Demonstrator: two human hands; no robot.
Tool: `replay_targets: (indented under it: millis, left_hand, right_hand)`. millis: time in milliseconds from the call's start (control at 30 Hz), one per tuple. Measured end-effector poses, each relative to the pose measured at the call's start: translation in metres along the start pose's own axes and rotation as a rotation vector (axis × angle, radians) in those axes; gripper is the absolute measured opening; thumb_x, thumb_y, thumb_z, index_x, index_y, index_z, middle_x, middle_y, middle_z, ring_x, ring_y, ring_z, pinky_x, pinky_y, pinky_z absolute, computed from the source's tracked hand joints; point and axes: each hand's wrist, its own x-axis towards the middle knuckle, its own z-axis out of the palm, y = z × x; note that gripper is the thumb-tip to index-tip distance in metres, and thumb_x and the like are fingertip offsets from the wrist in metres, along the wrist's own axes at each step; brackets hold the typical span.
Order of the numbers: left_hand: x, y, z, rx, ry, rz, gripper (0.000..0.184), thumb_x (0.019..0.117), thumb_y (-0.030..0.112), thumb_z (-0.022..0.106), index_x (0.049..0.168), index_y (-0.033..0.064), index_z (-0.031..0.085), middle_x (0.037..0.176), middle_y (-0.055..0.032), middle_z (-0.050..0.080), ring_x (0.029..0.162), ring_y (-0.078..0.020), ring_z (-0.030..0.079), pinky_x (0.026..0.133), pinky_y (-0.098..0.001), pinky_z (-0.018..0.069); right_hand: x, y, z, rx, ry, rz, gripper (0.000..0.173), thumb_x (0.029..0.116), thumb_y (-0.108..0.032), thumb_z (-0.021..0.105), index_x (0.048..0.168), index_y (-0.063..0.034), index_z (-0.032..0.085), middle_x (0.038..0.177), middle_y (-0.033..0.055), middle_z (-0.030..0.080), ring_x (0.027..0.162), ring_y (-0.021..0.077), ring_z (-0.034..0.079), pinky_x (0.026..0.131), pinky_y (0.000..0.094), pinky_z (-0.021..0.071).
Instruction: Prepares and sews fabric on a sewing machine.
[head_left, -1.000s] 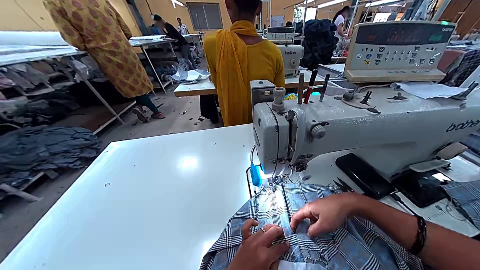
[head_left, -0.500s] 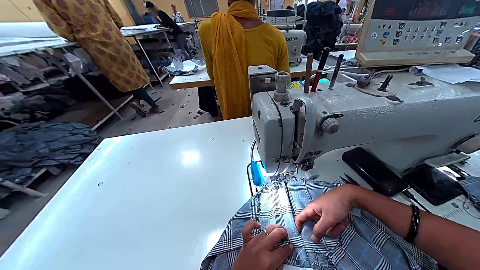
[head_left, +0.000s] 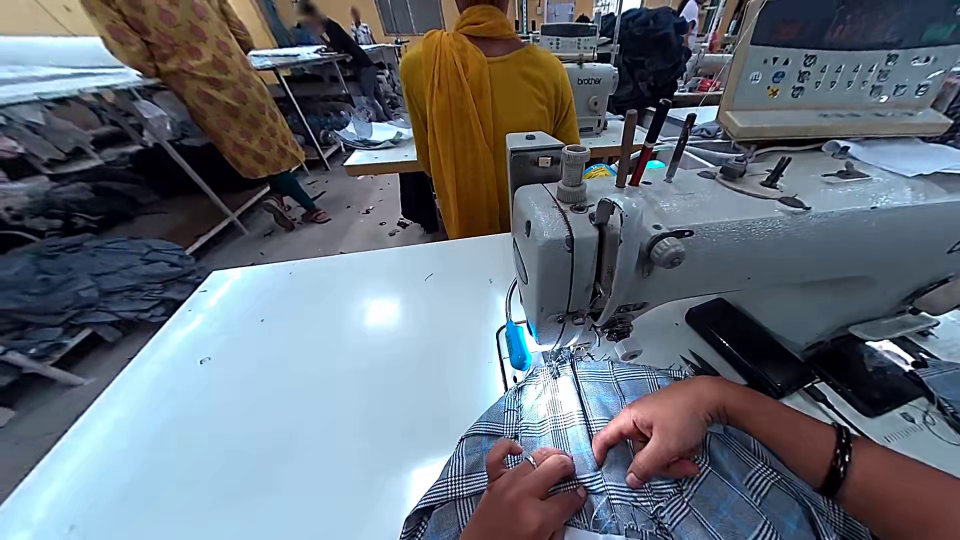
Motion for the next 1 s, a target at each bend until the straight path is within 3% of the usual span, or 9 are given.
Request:
replay_targets:
  millis: [133,267,433,533,600,667,733,767,1000]
  left_hand:
    - [0.0,0.0,0.001,0.024,0.003,0.008,0.024,0.0887,0.008,0.057,0.088,0.0201,0.078,0.1,-0.0026,0.076,0.106,-0.0146,0.067,0.101,-0.0432,0.0307]
    - [0.0,0.0,0.0,0.043,-0.006,0.015,0.024,0.0913,0.008,0.056,0.091,0.0202,0.077,0.111,-0.0013,0.077,0.116,-0.012,0.066,0.105,-0.0442,0.0301]
    - [0.001,0.001,0.0,0.031,-0.007,0.014,0.024,0.0898,0.006,0.058,0.09,0.0191,0.078,0.11,-0.0008,0.078,0.115,-0.0112,0.067,0.105,-0.0435,0.0312]
    - [0.002,0.002,-0.001,0.038,-0.004,0.015,0.024,0.0893,0.006,0.059,0.089,0.0193,0.079,0.11,-0.0003,0.078,0.114,-0.0111,0.068,0.104,-0.0441,0.0324]
    - [0.002,0.002,-0.001,0.029,-0.014,0.009,0.024,0.0888,0.005,0.059,0.09,0.0185,0.079,0.11,-0.0005,0.078,0.114,-0.0116,0.069,0.104,-0.0449,0.0332]
    - [0.003,0.003,-0.002,0.026,-0.021,0.008,0.023,0.0886,0.005,0.059,0.09,0.0182,0.079,0.11,-0.0005,0.078,0.113,-0.0115,0.069,0.104,-0.0448,0.0339]
    - [0.003,0.003,-0.001,0.041,-0.017,0.016,0.022,0.0881,0.007,0.06,0.089,0.0187,0.079,0.109,-0.0003,0.078,0.111,-0.0113,0.07,0.104,-0.0448,0.0351]
    - [0.003,0.003,0.0,0.049,-0.005,0.022,0.022,0.0875,0.007,0.06,0.088,0.0189,0.078,0.107,-0.0002,0.079,0.109,-0.0113,0.07,0.103,-0.0446,0.0356]
    - [0.002,0.001,0.002,0.047,0.027,0.028,0.02,0.0885,0.009,0.057,0.086,0.0188,0.074,0.104,0.0016,0.079,0.108,-0.0096,0.07,0.103,-0.0447,0.0358]
  right_hand:
    - [0.002,-0.001,-0.001,-0.004,0.005,-0.007,0.037,0.1032,-0.01,0.052,0.14,-0.0075,0.054,0.058,-0.004,0.047,0.041,0.0002,0.035,0.041,0.0182,0.03]
    - [-0.001,0.001,0.004,0.034,0.044,-0.043,0.036,0.1035,-0.009,0.051,0.139,-0.0046,0.053,0.058,-0.004,0.047,0.042,0.0002,0.036,0.042,0.0182,0.0311]
    - [-0.012,0.019,0.025,0.191,0.215,-0.105,0.033,0.1071,-0.016,0.044,0.138,-0.0106,0.054,0.058,-0.0062,0.049,0.041,-0.0013,0.037,0.04,0.0162,0.0307]
    - [-0.017,0.016,0.049,0.114,0.618,-0.052,0.023,0.1068,-0.014,0.045,0.121,-0.0077,0.063,0.067,-0.0013,0.055,0.047,0.0049,0.048,0.046,0.0216,0.0415]
    - [-0.006,0.005,0.078,-0.231,1.085,-0.053,0.024,0.1009,-0.006,0.05,0.113,0.0004,0.069,0.089,0.012,0.066,0.068,0.0193,0.063,0.062,0.0348,0.0541]
    - [0.016,0.006,0.099,-0.648,1.403,-0.209,0.022,0.0919,-0.002,0.056,0.106,-0.0006,0.073,0.105,0.0147,0.072,0.092,0.0259,0.073,0.077,0.0367,0.0608]
    - [0.028,0.004,0.107,-0.853,1.381,-0.343,0.026,0.0939,-0.002,0.054,0.112,-0.0014,0.072,0.121,0.0142,0.072,0.115,0.0264,0.069,0.099,0.0338,0.0541]
    - [0.033,0.005,0.108,-0.938,1.354,-0.366,0.026,0.0952,-0.001,0.054,0.114,-0.0015,0.072,0.122,0.013,0.072,0.119,0.0252,0.067,0.104,0.0331,0.0514]
    - [0.04,0.02,0.104,-1.108,1.293,-0.425,0.024,0.0928,0.004,0.056,0.104,-0.0042,0.075,0.11,0.0064,0.076,0.113,0.0198,0.07,0.099,0.0289,0.0536]
